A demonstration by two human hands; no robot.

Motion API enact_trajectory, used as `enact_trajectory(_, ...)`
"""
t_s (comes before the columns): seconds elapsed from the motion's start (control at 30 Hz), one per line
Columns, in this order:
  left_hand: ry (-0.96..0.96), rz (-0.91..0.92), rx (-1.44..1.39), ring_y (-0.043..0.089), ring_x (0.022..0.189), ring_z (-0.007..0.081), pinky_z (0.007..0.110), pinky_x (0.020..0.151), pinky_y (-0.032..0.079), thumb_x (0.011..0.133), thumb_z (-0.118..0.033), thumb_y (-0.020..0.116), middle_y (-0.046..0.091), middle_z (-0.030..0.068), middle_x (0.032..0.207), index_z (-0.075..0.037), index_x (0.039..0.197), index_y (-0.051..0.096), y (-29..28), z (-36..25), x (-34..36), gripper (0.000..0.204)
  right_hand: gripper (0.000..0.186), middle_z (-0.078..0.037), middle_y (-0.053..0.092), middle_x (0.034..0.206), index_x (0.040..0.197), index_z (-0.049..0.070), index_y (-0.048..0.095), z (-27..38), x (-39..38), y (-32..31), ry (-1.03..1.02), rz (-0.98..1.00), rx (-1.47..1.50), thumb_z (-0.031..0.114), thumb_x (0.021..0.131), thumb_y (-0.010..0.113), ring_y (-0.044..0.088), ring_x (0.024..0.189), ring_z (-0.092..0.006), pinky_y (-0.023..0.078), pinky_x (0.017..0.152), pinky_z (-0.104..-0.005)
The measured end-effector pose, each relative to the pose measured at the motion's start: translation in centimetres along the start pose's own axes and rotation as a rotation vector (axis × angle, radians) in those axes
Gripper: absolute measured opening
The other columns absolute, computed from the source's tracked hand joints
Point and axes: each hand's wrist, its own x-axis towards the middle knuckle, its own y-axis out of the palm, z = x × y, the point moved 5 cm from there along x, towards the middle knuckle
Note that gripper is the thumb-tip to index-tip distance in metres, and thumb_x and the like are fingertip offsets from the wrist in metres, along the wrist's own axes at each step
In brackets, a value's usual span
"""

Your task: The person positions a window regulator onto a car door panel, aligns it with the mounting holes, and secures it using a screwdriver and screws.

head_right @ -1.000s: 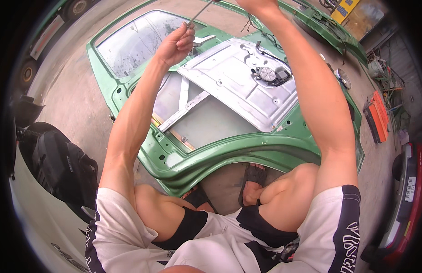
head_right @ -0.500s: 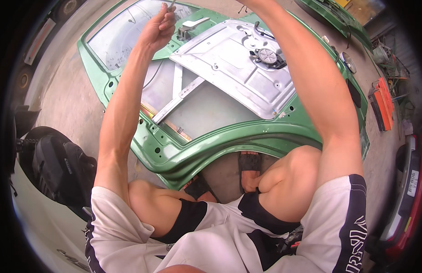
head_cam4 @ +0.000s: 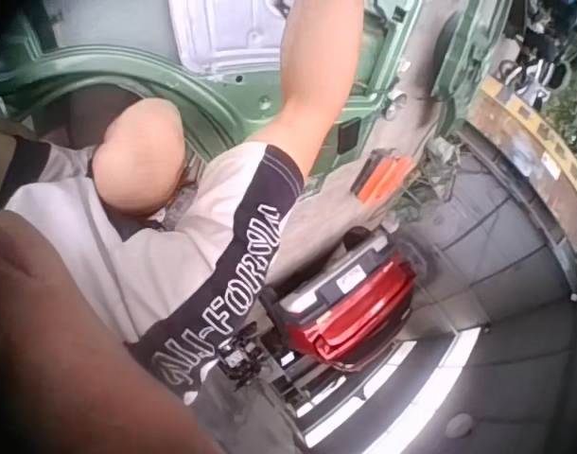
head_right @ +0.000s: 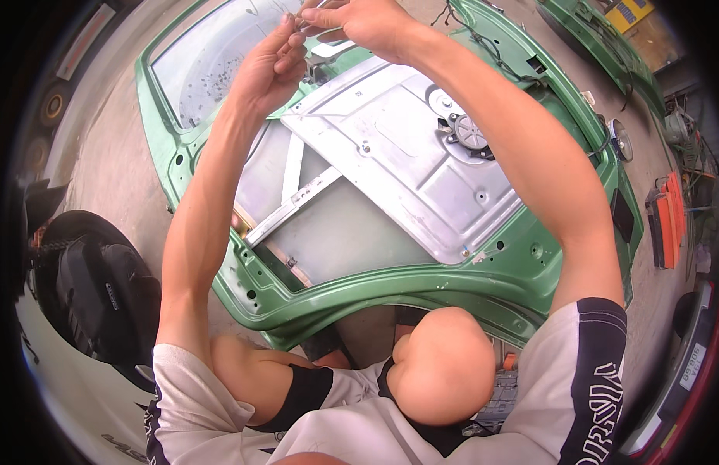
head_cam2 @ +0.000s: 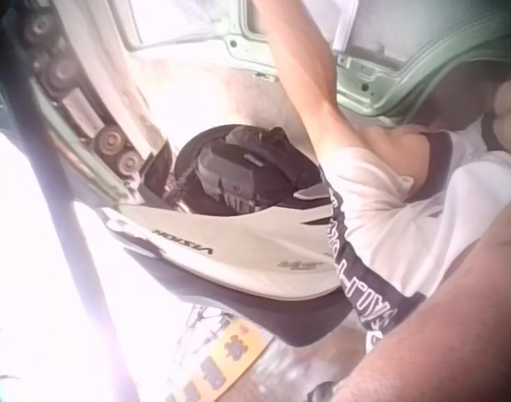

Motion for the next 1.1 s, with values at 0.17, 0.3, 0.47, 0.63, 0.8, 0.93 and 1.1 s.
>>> enact_trajectory(0.17,-0.081,-0.358,0.242,0.032,0.049,0.0039,0.022,0.045,0.025,0.109,-0.041,0.051,0.051,-0.0034,0.071,-0.004,0.123,0.057,-1.8,2.8,-1.1,0.041,0.013,-0.011,0.076,0.096,0.104,-0.001,0.071,-3.9,-0.6,0.0,-0.043,-0.033,-0.059,0.009,0.098,0.067,0.072,0.091,-0.0175,0.057,0.086,-0.0304)
enact_trajectory(0.3,-0.227,-0.406,0.911,0.032,0.055,0.0054,0.025,0.050,0.028,0.108,-0.040,0.052,0.039,-0.0055,0.064,0.001,0.132,0.059,-3.3,6.1,0.1,0.048,0.011,-0.010,0.076,0.097,0.103,-0.001,0.071,-9.3,1.9,-9.3,-0.015,-0.225,-0.369,0.008,0.097,0.067,0.072,0.091,-0.0159,0.057,0.084,-0.0290)
enact_trajectory(0.47,-0.293,-0.181,1.575,0.063,0.068,0.0246,0.040,0.069,0.050,0.094,-0.038,0.070,0.065,0.0102,0.071,-0.006,0.138,0.059,-1.9,9.0,4.1,0.056,0.010,-0.009,0.077,0.098,0.100,-0.002,0.070,-17.7,3.0,-18.5,0.081,-0.423,-0.039,0.007,0.097,0.066,0.072,0.090,-0.0129,0.056,0.083,-0.0260)
enact_trajectory(0.63,-0.136,-0.195,1.972,0.071,0.079,0.0365,0.047,0.072,0.055,0.092,-0.044,0.069,0.072,0.0173,0.081,-0.010,0.139,0.060,-2.8,9.8,9.0,0.059,0.012,-0.009,0.077,0.099,0.101,-0.001,0.070,-19.2,3.4,-17.5,0.130,-0.318,-0.195,0.010,0.098,0.066,0.072,0.091,-0.0135,0.055,0.084,-0.0273)
enact_trajectory(0.8,-0.103,-0.261,1.957,0.072,0.081,0.0368,0.047,0.072,0.056,0.090,-0.049,0.071,0.074,0.0189,0.084,-0.009,0.133,0.066,-3.1,10.6,9.2,0.059,0.010,-0.008,0.077,0.101,0.102,0.001,0.069,-19.3,2.6,-16.7,0.221,-0.280,-0.258,0.009,0.098,0.066,0.070,0.093,-0.0123,0.053,0.089,-0.0268)
enact_trajectory(0.93,-0.121,-0.268,1.920,0.071,0.079,0.0370,0.047,0.071,0.055,0.086,-0.053,0.074,0.073,0.0182,0.080,-0.006,0.132,0.067,-3.3,10.1,9.8,0.066,0.011,-0.006,0.078,0.094,0.100,0.005,0.073,-19.1,2.1,-16.9,0.231,-0.298,-0.347,0.014,0.094,0.069,0.073,0.090,-0.0139,0.054,0.083,-0.0291)
enact_trajectory(1.1,-0.061,-0.219,1.928,0.071,0.076,0.0365,0.046,0.069,0.055,0.085,-0.055,0.074,0.071,0.0179,0.075,-0.004,0.131,0.067,-3.7,10.2,9.8,0.069,0.011,-0.005,0.078,0.092,0.096,0.006,0.075,-18.4,1.5,-16.6,0.213,-0.288,-0.429,0.015,0.091,0.072,0.074,0.087,-0.0150,0.055,0.081,-0.0302)
